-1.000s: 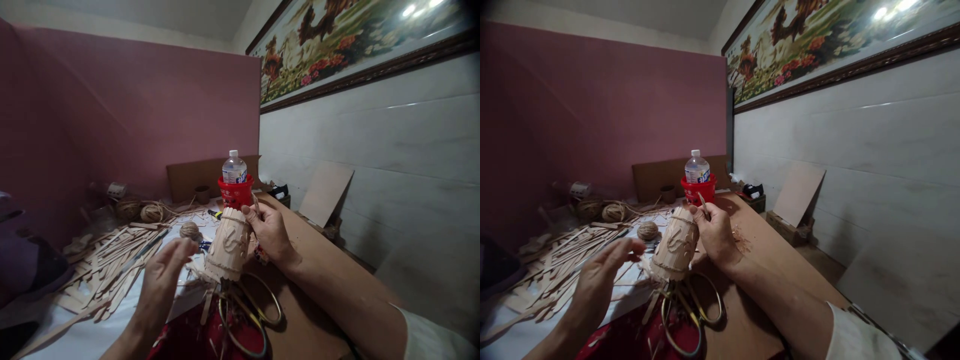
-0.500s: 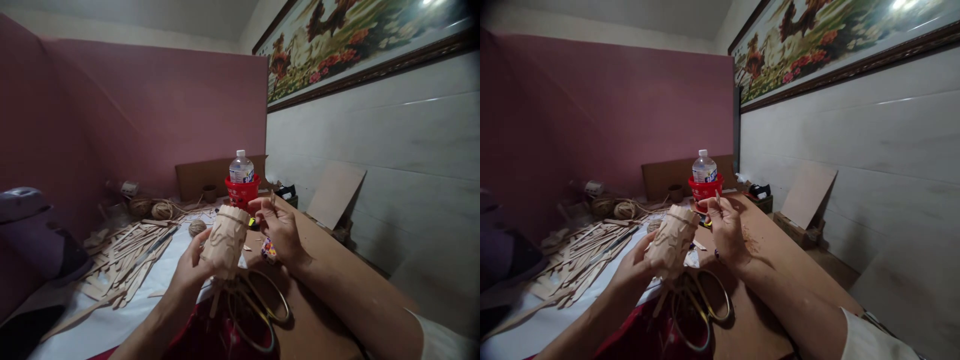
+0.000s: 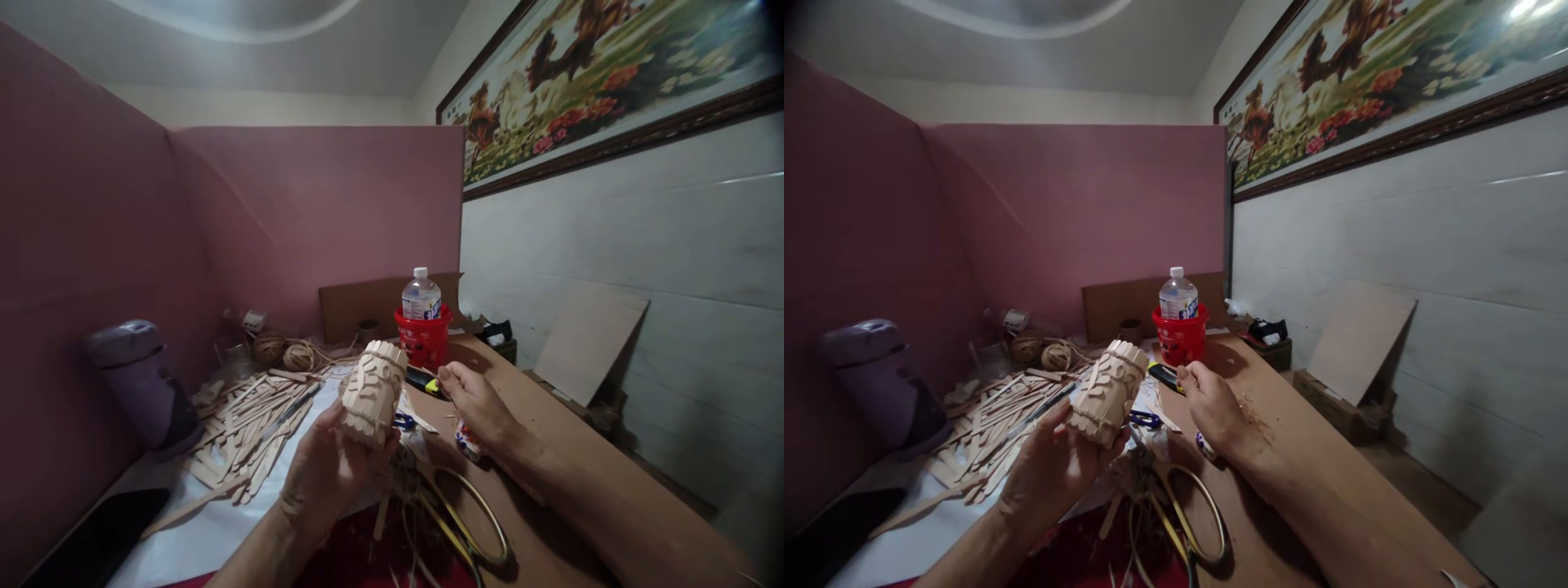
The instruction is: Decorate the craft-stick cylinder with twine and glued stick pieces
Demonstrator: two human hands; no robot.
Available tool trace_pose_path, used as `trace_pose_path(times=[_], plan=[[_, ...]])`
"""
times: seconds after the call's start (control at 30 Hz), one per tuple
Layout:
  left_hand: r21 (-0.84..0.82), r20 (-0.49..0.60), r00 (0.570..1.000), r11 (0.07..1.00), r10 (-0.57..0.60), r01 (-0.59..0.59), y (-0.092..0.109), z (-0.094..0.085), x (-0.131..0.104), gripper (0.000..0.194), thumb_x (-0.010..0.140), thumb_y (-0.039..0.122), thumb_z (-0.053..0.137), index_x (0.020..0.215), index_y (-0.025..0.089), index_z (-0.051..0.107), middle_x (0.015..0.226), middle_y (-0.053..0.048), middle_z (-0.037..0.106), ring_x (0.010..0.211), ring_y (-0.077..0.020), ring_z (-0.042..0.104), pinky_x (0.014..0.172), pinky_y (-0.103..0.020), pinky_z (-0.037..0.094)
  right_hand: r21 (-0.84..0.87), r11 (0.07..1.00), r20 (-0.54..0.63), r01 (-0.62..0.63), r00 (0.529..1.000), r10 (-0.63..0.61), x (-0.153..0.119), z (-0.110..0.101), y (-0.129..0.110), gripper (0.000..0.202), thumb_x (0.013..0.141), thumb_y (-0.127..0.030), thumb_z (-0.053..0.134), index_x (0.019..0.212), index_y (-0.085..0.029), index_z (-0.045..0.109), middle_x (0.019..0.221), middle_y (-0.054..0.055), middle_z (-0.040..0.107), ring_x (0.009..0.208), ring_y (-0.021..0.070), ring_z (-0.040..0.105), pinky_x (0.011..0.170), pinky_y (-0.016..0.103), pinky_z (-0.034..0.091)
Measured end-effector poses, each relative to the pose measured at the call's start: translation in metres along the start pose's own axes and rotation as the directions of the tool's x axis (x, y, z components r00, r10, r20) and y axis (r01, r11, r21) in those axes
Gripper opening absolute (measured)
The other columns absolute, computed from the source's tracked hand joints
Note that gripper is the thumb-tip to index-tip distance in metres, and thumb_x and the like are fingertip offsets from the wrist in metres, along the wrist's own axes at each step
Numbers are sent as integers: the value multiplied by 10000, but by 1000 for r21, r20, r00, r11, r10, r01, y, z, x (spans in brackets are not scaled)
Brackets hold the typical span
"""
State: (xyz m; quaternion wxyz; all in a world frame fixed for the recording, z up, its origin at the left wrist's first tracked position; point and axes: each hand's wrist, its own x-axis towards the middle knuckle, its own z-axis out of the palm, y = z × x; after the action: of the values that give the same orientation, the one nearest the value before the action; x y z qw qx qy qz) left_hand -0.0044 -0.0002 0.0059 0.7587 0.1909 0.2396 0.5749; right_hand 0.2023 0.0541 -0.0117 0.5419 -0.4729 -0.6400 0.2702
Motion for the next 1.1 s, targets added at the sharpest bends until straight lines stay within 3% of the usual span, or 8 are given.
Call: trace_pose_path(times=[0.17,0.3,0.4,0.5,0.6,0.83,1.0,1.1], plan=[[46,51,997,998,-54,51,3,-7,3,452,868,306,476,1220,24,505,927,-187,720,817,-283,690,733,-396,552,6,1000,-6,26,1000,-26,-3,1,-2,412,881,-599,463,725,-221,511,592,-37,455,530,138,406,493,259,300],[76,129,991,997,-35,26,3,-15,5,436,817,277,513,1168,21,548,982,-211,726,835,-301,692,772,-431,536,17,999,-15,34,999,-34,-4,1,-2,423,871,-613,478,754,-211,533,593,-44,455,500,121,389,477,254,306],[89,119,992,995,-44,33,1,-16,6,427,782,304,593,1120,43,588,982,-198,733,829,-293,690,771,-424,535,18,999,-21,41,999,-41,-3,2,2,419,871,-600,486,740,-207,545,594,-36,463,544,137,425,509,265,327],[97,102,995,995,10,-20,-1,-16,7,361,699,279,724,1009,108,652,914,-127,757,784,-264,695,748,-398,546,16,999,-21,50,999,-50,-1,3,7,387,868,-557,512,737,-198,571,651,-8,520,640,164,474,586,287,361],[129,153,988,991,26,-46,-4,-18,9,366,635,282,787,953,125,695,875,-98,767,759,-255,703,722,-378,559,22,999,-29,47,999,-47,0,3,10,343,865,-520,538,781,-192,595,714,10,570,698,177,499,645,300,381],[244,278,951,947,137,-208,0,-22,12,221,706,169,695,925,151,714,985,-85,760,859,-217,694,795,-336,540,115,993,-2,27,1000,-27,5,1,5,346,826,-528,598,824,-182,605,770,14,585,723,168,514,650,287,401],[209,376,927,973,15,-100,9,-26,9,277,711,167,659,976,112,720,1068,-126,746,977,-282,683,859,-395,521,220,975,112,-18,994,-7,0,0,-16,393,726,-521,717,650,-184,529,628,-46,449,585,105,396,543,246,319],[199,463,880,980,-103,9,13,-28,7,359,714,200,638,1048,92,712,1104,-147,735,997,-320,682,887,-418,502,271,961,168,-55,986,9,-2,-1,-34,382,733,-521,721,714,-187,537,611,-73,380,505,70,270,458,231,218]])
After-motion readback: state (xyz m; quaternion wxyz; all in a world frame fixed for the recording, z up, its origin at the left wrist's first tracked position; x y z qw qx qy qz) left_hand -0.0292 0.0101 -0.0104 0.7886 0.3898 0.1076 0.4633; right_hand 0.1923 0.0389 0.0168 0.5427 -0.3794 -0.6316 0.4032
